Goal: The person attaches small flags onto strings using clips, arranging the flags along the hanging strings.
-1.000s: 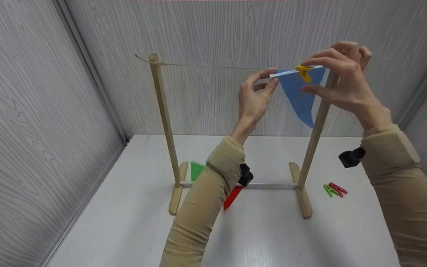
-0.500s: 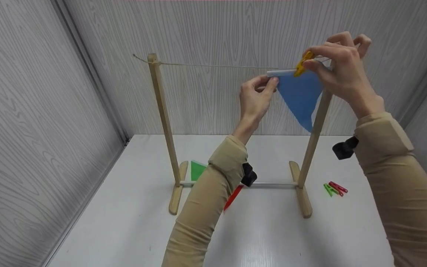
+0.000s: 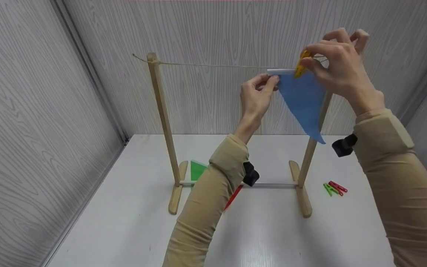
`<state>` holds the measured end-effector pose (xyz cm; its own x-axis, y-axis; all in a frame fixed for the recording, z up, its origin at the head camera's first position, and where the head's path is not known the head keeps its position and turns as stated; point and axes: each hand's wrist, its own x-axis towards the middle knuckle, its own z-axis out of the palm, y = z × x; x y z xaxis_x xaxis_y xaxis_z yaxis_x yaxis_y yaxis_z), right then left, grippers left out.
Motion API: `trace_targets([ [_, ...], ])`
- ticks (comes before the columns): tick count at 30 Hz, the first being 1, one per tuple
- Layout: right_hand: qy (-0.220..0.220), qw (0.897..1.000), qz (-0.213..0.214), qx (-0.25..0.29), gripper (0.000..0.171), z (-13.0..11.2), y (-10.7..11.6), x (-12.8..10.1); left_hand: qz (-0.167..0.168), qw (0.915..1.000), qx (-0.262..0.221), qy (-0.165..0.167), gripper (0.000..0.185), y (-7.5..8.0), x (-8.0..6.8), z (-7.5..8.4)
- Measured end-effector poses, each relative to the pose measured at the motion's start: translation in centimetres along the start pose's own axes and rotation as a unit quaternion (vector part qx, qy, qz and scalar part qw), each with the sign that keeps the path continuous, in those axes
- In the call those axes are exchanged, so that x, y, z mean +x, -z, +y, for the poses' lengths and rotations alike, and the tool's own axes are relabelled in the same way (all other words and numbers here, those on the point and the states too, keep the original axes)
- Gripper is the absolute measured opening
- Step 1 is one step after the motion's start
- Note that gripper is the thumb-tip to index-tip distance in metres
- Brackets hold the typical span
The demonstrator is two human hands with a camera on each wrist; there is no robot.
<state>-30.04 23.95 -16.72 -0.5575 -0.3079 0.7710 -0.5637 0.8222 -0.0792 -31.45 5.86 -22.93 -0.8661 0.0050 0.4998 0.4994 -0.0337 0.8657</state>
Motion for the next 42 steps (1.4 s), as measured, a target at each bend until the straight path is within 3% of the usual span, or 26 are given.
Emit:
trace_targets([
  [10,-0.016,0.999,-0.019,0.021,0.054,0.2,0.1,-0.1,-0.010,0.9998,-0.007,-0.013,0.023,0.4,0.0,-0.4],
  [16,-0.004,1.000,0.008,0.030,0.068,0.8,-0.5,-0.7,-0.022,0.9997,-0.007,-0.012,0.025,0.9,-0.2,-0.9],
  [25,0.015,0.997,0.070,0.037,0.072,1.1,-1.2,-1.6,-0.039,0.9991,0.002,-0.016,0.038,2.3,-0.8,-2.4],
  [30,0.027,0.991,0.125,0.044,0.070,1.4,-2.0,-2.5,-0.057,0.9981,0.020,-0.011,0.041,3.3,-1.8,-4.3],
  [36,0.007,0.985,0.161,0.055,0.068,1.2,-3.6,-4.2,-0.087,0.9955,0.036,0.005,0.044,4.8,-3.8,-7.6],
  [42,-0.003,0.975,0.208,0.076,0.075,0.9,-5.6,-5.9,-0.089,0.9936,0.058,0.037,0.045,6.1,-5.7,-11.0],
])
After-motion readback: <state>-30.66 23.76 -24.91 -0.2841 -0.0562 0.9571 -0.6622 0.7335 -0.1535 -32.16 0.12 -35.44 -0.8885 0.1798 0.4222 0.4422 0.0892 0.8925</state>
